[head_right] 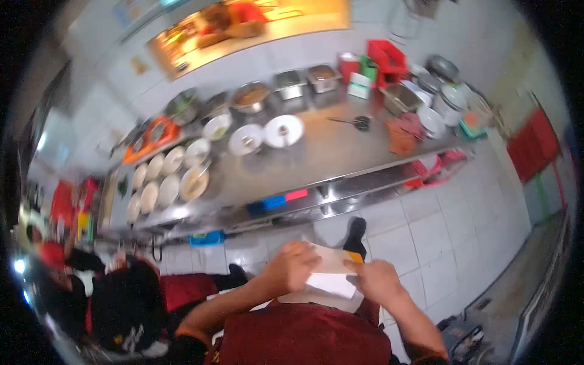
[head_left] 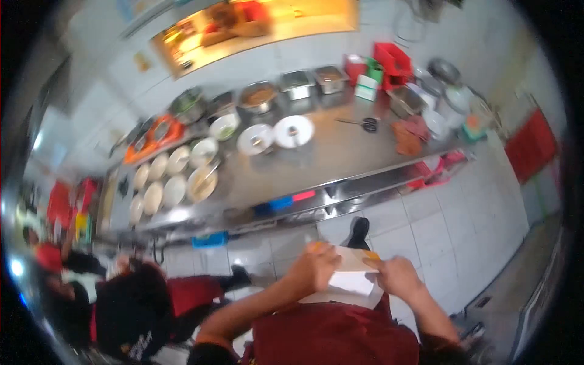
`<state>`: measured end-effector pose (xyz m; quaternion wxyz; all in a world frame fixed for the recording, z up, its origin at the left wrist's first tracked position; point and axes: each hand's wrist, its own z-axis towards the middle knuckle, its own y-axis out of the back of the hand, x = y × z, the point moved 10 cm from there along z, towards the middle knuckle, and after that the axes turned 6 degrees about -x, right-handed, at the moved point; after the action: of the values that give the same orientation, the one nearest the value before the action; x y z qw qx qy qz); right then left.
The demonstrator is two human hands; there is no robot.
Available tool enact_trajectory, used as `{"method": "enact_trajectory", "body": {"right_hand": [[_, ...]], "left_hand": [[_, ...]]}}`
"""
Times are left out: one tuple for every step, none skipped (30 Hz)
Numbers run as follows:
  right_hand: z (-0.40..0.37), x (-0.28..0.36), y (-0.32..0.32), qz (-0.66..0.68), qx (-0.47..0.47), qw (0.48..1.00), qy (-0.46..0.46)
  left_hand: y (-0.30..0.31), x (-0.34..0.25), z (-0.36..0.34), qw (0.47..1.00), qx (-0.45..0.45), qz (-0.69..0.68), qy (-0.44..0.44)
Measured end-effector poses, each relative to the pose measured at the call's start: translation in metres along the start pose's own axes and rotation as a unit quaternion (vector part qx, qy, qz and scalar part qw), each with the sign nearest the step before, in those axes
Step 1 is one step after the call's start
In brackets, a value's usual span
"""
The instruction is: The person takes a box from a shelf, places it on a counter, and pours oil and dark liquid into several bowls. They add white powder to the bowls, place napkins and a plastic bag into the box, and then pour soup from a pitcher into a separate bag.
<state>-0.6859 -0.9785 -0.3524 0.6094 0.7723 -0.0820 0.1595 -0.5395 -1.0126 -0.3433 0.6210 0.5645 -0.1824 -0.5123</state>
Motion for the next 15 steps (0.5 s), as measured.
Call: {"method": "enact_trajectory", "body": {"right_hand": [[0.023, -0.019, 0.014, 0.016, -0.005, 1.0, -0.021], [0.05, -0.027, 0.025, 0.03, 0.011, 0.999, 0.001], [0.077, -0.039, 0.034, 0.041, 0.024, 0.998, 0.031], [0.106, -0.057, 0.04, 0.053, 0.028, 0.998, 0.036], [0.143, -0.072, 0.049, 0.064, 0.038, 0.996, 0.057], [0.173, -0.084, 0.06, 0.068, 0.047, 0.993, 0.083], [0.202, -0.095, 0.078, 0.064, 0.045, 0.991, 0.107], [0.224, -0.106, 0.086, 0.073, 0.053, 0.989, 0.116], [0.247, -0.113, 0.096, 0.094, 0.053, 0.984, 0.139], [0.27, -0.118, 0.106, 0.113, 0.053, 0.979, 0.161], [0.291, -0.123, 0.108, 0.099, 0.086, 0.978, 0.16], [0.309, -0.125, 0.114, 0.102, 0.093, 0.976, 0.169], [0.327, -0.127, 0.122, 0.092, 0.078, 0.976, 0.179], [0.344, -0.127, 0.13, 0.084, 0.062, 0.977, 0.186], [0.356, -0.123, 0.13, 0.071, 0.111, 0.974, 0.182]], "left_hand": [[-0.004, 0.009, 0.021, 1.0, 0.02, -0.005, -0.018], [0.0, 0.032, 0.039, 0.999, 0.02, 0.021, 0.042], [0.004, 0.058, 0.057, 0.993, 0.015, 0.055, 0.105], [0.004, 0.075, 0.074, 0.992, 0.026, 0.06, 0.111], [0.007, 0.102, 0.092, 0.985, 0.052, 0.046, 0.158], [0.009, 0.123, 0.105, 0.976, 0.069, 0.033, 0.206], [0.015, 0.139, 0.123, 0.967, 0.092, 0.033, 0.233], [0.017, 0.148, 0.138, 0.964, 0.099, 0.037, 0.246], [0.02, 0.162, 0.154, 0.958, 0.097, 0.04, 0.266], [0.025, 0.175, 0.172, 0.953, 0.093, 0.044, 0.284], [0.03, 0.183, 0.192, 0.951, 0.086, 0.098, 0.279], [0.026, 0.192, 0.212, 0.947, 0.088, 0.101, 0.291], [0.022, 0.197, 0.238, 0.955, 0.064, 0.099, 0.272], [0.018, 0.201, 0.263, 0.962, 0.042, 0.098, 0.253], [0.016, 0.204, 0.283, 0.968, 0.02, 0.095, 0.23]]}}
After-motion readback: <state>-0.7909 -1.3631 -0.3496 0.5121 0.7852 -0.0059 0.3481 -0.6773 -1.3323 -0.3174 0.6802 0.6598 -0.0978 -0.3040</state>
